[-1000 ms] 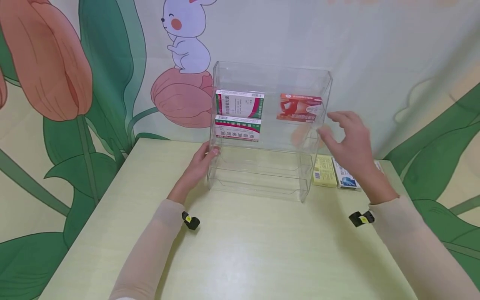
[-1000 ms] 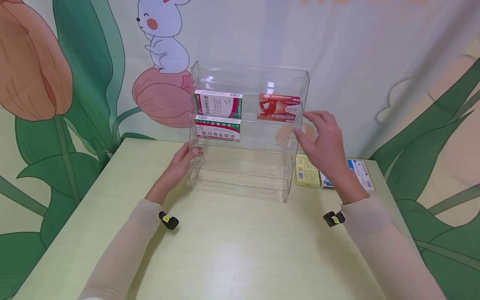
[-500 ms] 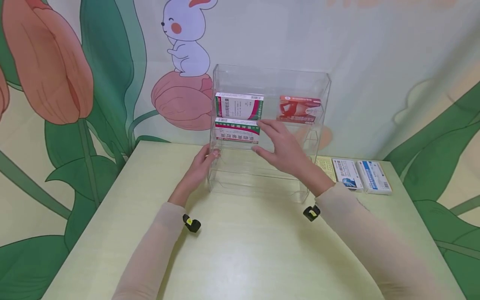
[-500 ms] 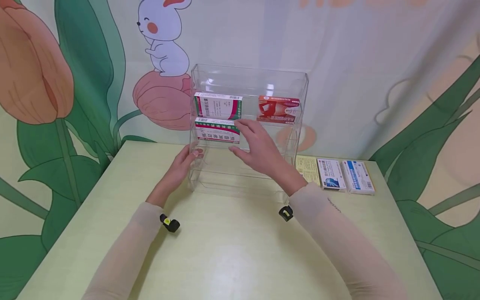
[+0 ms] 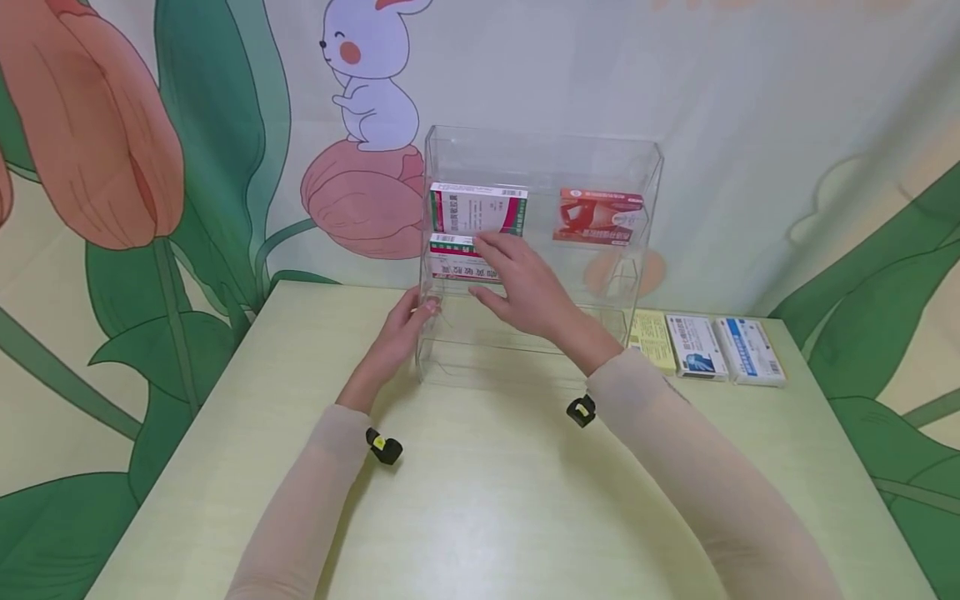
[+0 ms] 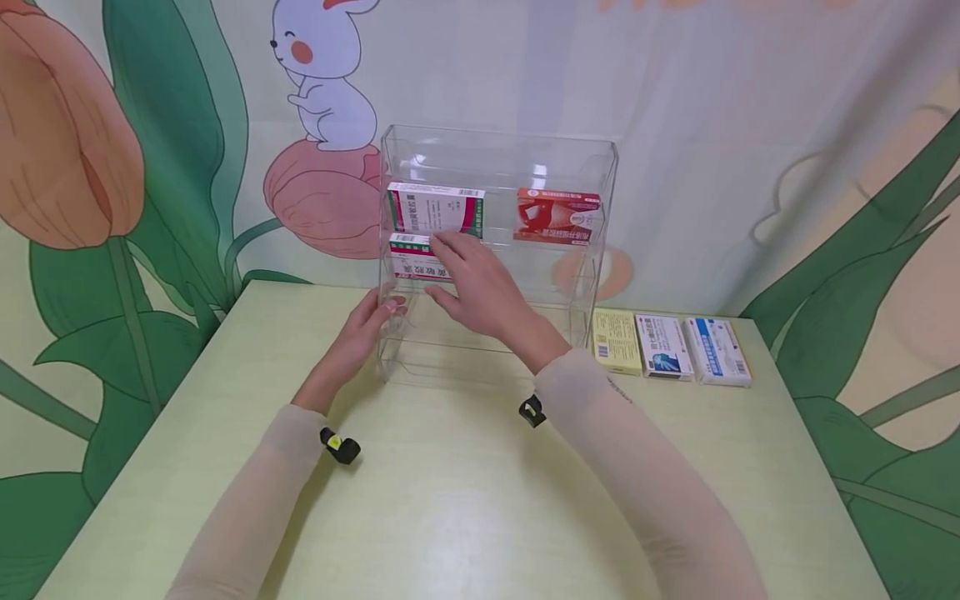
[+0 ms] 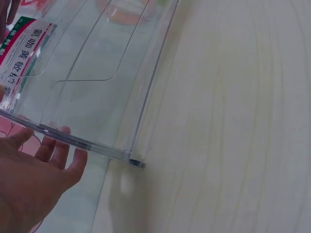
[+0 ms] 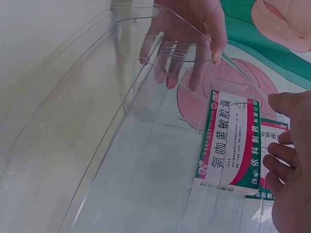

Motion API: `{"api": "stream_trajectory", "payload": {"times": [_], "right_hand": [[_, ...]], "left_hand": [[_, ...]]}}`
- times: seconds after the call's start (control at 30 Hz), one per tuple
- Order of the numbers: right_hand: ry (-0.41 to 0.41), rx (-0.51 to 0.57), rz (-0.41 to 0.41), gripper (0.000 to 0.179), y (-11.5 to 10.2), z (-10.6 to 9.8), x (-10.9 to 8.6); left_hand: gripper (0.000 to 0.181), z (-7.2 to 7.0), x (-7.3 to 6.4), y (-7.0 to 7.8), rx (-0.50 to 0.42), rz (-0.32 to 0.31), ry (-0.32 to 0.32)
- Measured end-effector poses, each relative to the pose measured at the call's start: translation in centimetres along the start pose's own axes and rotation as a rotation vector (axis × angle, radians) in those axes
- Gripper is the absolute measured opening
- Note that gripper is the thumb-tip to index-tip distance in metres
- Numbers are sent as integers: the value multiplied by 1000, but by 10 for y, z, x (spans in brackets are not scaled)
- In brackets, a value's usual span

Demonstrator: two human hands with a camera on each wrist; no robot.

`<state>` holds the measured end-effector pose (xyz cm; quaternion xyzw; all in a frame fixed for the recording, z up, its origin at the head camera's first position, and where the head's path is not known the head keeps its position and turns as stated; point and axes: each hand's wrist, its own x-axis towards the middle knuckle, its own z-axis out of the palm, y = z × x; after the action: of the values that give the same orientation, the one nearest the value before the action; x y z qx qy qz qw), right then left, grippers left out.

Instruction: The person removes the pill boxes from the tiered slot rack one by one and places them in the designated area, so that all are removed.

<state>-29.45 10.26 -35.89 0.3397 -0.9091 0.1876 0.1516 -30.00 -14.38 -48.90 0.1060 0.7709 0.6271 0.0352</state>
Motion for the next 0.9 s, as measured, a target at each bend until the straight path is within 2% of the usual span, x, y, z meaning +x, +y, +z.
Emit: {"api": "stream_trajectory", "payload": {"times": [0.23, 0.4, 0.67, 0.9], "right_hand": [[3, -38, 39, 63, 2, 2, 11], [14, -123, 59, 57, 5, 4, 15], [85, -224, 138, 44, 9, 4, 12], [116, -261, 132, 37, 16, 1, 6]], "left_hand": [[65, 0, 1, -1, -4, 15, 1], [65, -1, 3, -4, -11, 20, 9], [64, 1, 3, -3, -11, 23, 19], [65, 0, 3, -4, -7, 25, 23]]}}
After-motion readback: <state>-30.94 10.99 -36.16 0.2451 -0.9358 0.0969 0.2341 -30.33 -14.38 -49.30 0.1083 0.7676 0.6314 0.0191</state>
